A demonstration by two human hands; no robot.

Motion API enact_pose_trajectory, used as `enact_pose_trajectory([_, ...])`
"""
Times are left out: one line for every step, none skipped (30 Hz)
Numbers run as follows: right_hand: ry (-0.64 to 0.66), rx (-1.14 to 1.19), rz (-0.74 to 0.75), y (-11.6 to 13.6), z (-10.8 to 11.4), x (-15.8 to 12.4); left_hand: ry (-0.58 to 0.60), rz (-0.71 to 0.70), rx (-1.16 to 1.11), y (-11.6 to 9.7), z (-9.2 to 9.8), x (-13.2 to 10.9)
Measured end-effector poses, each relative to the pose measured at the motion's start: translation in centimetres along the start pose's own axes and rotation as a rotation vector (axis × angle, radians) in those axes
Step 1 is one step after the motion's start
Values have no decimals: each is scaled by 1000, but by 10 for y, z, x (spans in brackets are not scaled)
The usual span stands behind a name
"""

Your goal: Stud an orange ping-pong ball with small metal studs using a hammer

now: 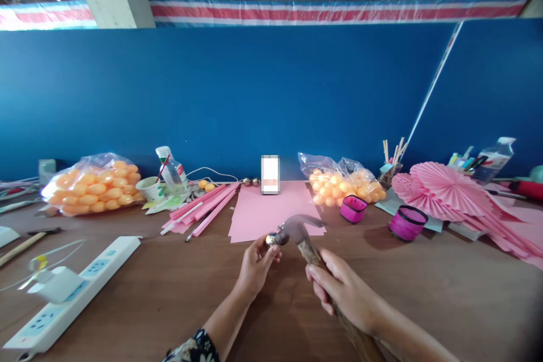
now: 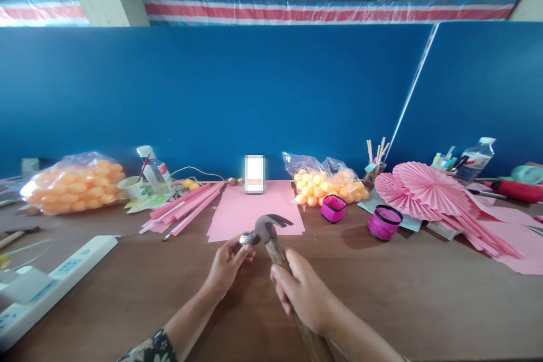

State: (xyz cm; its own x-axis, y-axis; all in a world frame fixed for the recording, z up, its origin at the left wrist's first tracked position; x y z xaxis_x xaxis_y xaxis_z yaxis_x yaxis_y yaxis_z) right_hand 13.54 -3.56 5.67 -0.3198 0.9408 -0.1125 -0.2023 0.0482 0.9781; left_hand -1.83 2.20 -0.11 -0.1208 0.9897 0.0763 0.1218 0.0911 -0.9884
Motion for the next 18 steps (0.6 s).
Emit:
enact_pose_trajectory([-1,-2,8,1,0,0,-4,2,-3,0,1,0])
enact_pose_trajectory([-11,1,23,3,0,1,-8,3,-7,1,1,1])
enact_pose_trajectory([-25,6,41,5,1,1,-10,1,-10,1,2,1])
enact_pose_trajectory([-41,9,54,6,2,1,-9,-1,-9,1,2,1])
enact_pose_trajectory([-51,7,63,6,3,1,-6,-5,-7,0,2,0])
enact_pose_trajectory([-52,-1,66,6,3,1,-4,-7,-2,0,1,0])
enact_pose_trajectory([-43,-13,61,4,1,1,-3,-6,4,0,1,0])
enact_pose_trajectory([-29,-23,53,2,0,1,-4,-2,7,1,2,0])
enact_pose_trajectory([-13,-27,45,1,-2,2,-11,4,7,1,2,0])
enact_pose_trajectory([-1,-23,40,0,-3,2,-21,12,1,2,3,0])
enact_pose_trajectory([5,-10,37,-1,-3,2,-31,21,-13,2,4,0])
enact_pose_trajectory([3,9,35,-1,-2,2,-38,28,-35,2,4,-1])
enact_pose_trajectory([-1,31,32,-1,0,2,-40,34,-61,1,4,-1])
enact_pose_trajectory([-5,51,27,-1,1,2,-41,37,-89,0,4,-1])
enact_pose_trajectory([-6,65,22,0,3,1,-43,38,-118,-1,3,-1])
enact_pose_trajectory([-8,73,18,0,5,1,-43,36,-146,-3,3,-1])
enact_pose_trajectory([-9,76,15,0,6,0,-41,32,-171,-4,2,-2])
enact_pose_trajectory([-11,75,13,1,8,0,-34,27,-190,-6,1,-2])
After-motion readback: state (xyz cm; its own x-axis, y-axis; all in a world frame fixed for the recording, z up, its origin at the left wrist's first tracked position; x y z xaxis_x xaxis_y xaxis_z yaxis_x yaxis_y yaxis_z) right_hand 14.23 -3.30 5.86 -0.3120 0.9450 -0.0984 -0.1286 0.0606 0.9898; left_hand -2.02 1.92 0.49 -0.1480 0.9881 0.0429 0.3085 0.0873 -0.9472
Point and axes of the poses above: each hand's wrist, its own x-axis towards the middle knuckle, its own z-axis out of the back of the hand, y = z × x, the point moved 8 cm from there along x, towards the middle knuckle, and after that the axes turned 5 degrees about -y, right-handed, at the moved point
